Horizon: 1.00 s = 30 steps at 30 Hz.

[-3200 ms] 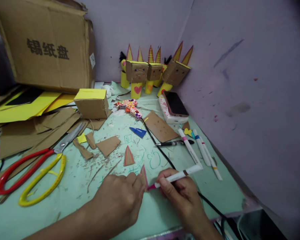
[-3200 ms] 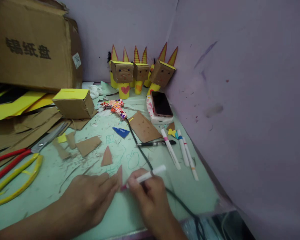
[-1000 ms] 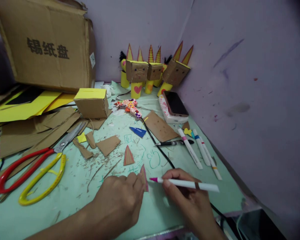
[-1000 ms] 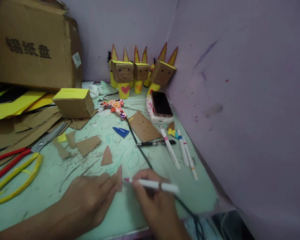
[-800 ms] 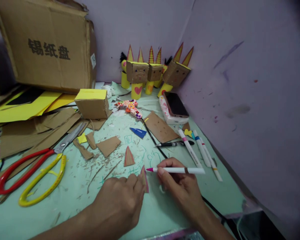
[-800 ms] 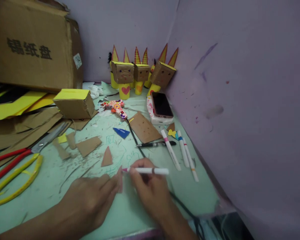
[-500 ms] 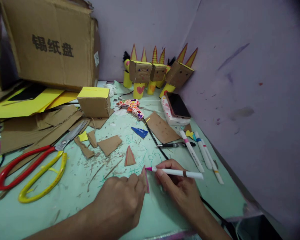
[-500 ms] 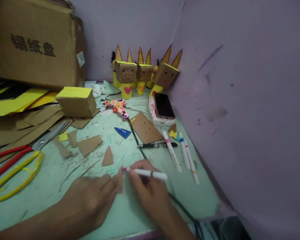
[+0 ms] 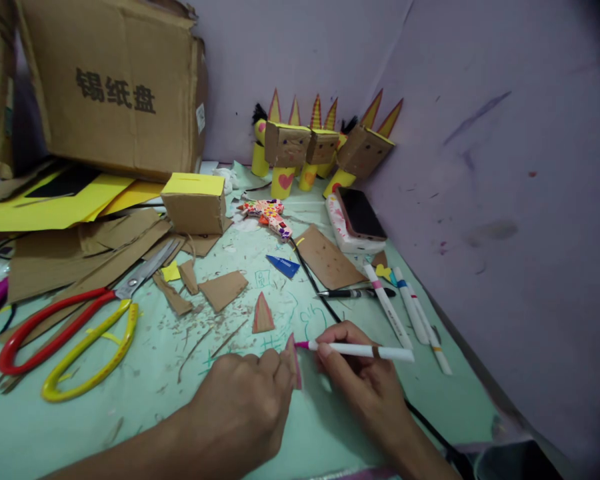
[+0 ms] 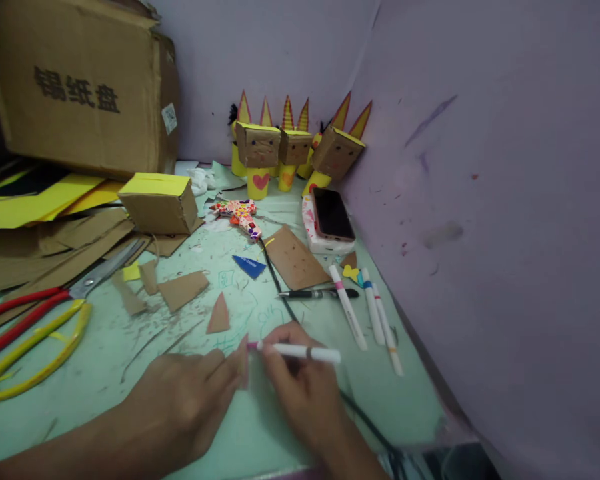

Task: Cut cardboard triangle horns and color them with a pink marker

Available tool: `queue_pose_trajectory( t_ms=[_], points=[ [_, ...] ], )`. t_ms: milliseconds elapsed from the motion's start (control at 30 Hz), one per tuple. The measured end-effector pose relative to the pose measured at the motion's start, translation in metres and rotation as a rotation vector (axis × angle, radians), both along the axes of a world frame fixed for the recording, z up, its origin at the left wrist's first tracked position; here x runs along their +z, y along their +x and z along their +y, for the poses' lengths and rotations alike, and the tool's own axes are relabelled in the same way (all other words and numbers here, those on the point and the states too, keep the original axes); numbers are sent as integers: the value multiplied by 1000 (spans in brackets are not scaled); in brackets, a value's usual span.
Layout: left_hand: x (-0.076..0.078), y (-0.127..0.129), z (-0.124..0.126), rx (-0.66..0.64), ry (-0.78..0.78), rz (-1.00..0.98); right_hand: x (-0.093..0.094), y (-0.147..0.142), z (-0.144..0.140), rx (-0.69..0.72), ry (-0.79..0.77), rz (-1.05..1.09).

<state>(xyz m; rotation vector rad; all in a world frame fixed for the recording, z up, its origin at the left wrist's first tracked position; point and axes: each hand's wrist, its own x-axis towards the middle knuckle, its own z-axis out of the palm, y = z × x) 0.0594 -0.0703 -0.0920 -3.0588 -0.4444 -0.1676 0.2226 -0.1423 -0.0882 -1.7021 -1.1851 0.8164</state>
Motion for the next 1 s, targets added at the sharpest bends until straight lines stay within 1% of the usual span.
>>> queue_pose_trajectory(
  t_ms=[100,200,300,433,533,667,733,900,1000],
  points=[
    [1,0,0,1,9,20,1,-1,1,-23,4,11],
    [1,0,-1,7,14,14,2,-1,2,-3,12,-3],
    [1,-1,-1,5,21,11,2,-1,0,13,-17,4],
    [1,-1,-1,19,25,-15,1,0,-3,-4,-26,56],
    [1,-1,-1,6,20,-20,0,0,-3,-15,-12,61],
    [0,-1,-1,14,33,-29,1,1,-2,17,-16,19],
    [0,-1,-1,24,36,-36,1,1,-2,33,-16,30],
    [0,-1,-1,17,10,-17,1,1,-3,15,-15,59],
    [1,0,-1,33,-7,-38,1,0,-3,35,-23,46]
  ],
)
